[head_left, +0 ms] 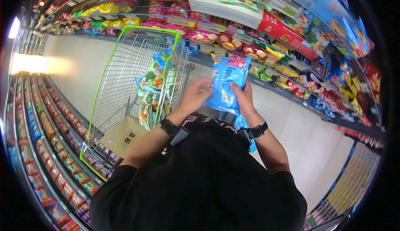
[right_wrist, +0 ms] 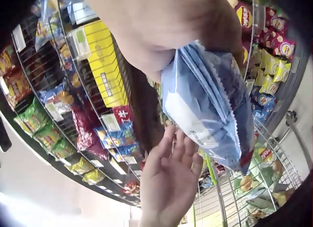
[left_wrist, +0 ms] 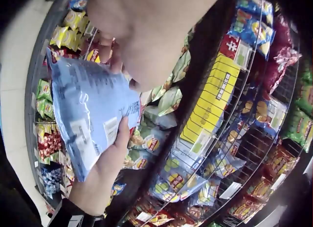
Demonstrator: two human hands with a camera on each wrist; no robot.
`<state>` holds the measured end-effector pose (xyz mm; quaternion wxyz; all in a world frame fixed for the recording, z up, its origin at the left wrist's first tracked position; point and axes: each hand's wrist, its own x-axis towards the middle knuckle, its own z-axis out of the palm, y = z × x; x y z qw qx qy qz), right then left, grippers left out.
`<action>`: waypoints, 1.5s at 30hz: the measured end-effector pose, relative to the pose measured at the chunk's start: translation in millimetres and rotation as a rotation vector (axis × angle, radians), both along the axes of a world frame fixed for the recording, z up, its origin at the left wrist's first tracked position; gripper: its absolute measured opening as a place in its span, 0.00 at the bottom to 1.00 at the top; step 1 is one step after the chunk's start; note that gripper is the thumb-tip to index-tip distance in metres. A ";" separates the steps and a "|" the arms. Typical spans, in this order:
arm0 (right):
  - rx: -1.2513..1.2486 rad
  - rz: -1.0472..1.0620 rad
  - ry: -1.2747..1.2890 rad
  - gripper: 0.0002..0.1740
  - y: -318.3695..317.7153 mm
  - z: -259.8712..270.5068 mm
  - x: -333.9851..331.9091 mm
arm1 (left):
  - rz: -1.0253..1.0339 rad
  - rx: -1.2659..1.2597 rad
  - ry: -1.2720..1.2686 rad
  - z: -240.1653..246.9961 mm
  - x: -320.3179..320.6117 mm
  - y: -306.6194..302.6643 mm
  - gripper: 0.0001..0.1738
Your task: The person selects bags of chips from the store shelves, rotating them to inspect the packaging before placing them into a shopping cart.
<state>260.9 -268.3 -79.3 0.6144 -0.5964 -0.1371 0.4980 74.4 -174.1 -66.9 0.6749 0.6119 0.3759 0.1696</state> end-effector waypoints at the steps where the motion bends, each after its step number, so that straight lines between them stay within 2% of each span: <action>1: 0.052 0.054 -0.065 0.33 5.3 1.8 -7.3 | 0.048 0.007 0.028 9.4 0.1 -0.6 0.31; 3: 0.161 0.156 -0.195 0.34 16.1 7.9 -24.5 | 0.141 0.022 0.083 24.3 -0.5 0.1 0.33; 6: 0.283 0.341 -0.112 0.33 30.6 35.5 -38.5 | 0.261 0.115 -0.034 33.0 -9.7 14.6 0.39; 7: 0.328 0.412 -0.080 0.32 34.7 41.0 -41.9 | 0.303 0.063 -0.074 27.4 -14.1 21.0 0.39; 8: 0.292 0.524 -0.227 0.29 37.8 49.2 -43.3 | 0.341 0.010 -0.115 16.4 -19.7 28.1 0.40; 10: 0.336 0.497 -0.112 0.28 46.0 52.5 -47.3 | 0.407 -0.021 -0.096 14.2 -32.6 45.0 0.38; 13: 0.302 0.452 -0.042 0.23 58.8 47.7 -44.6 | 0.573 -0.193 -0.235 4.1 -62.5 84.5 0.35; 14: 0.265 0.438 -0.055 0.21 60.1 47.8 -42.3 | 0.632 -0.114 -0.224 -5.5 -79.6 102.6 0.31; 16: 0.196 0.380 -0.055 0.18 61.6 48.4 -43.5 | 0.739 -0.221 -0.349 4.7 -108.8 137.1 0.25; 17: 0.177 0.379 -0.058 0.17 61.7 47.3 -44.6 | 0.835 -0.207 -0.313 12.9 -122.8 151.8 0.21; 20: 0.109 0.363 -0.055 0.14 59.6 41.1 -47.1 | 0.931 -0.182 -0.260 -35.5 -186.7 202.9 0.20; 22: 0.060 0.343 -0.032 0.13 59.8 37.1 -49.9 | 1.007 -0.310 -0.044 -49.8 -213.0 213.1 0.25; 26: 0.033 0.309 -0.036 0.12 65.2 35.2 -52.4 | 1.048 -0.440 0.279 -135.4 -255.1 217.4 0.32; 29: 0.016 0.275 -0.035 0.11 62.8 35.3 -51.2 | 1.080 -0.570 0.340 -175.1 -267.2 219.1 0.33; 30: 0.011 0.264 -0.032 0.11 62.8 37.7 -50.7 | 0.930 -0.616 0.321 -217.0 -289.4 226.8 0.34; 33: 0.001 0.235 -0.024 0.11 60.1 40.1 -46.7 | 1.085 -0.709 -0.109 -237.1 -284.0 220.5 0.35; 34: 0.001 0.225 -0.023 0.10 58.4 40.3 -44.6 | 1.111 -0.825 -0.153 -216.6 -274.9 220.0 0.33; 38: 0.019 0.203 -0.007 0.10 47.8 38.0 -34.6 | 0.716 -0.545 -0.075 -166.5 -233.5 205.0 0.28; 40: 0.024 0.191 -0.007 0.10 41.2 38.8 -28.0 | 0.633 -0.395 -0.012 -116.9 -196.6 194.9 0.26; 45: 0.071 0.135 -0.022 0.09 11.0 38.2 2.3 | 0.428 -0.135 0.011 -40.8 -98.8 170.1 0.20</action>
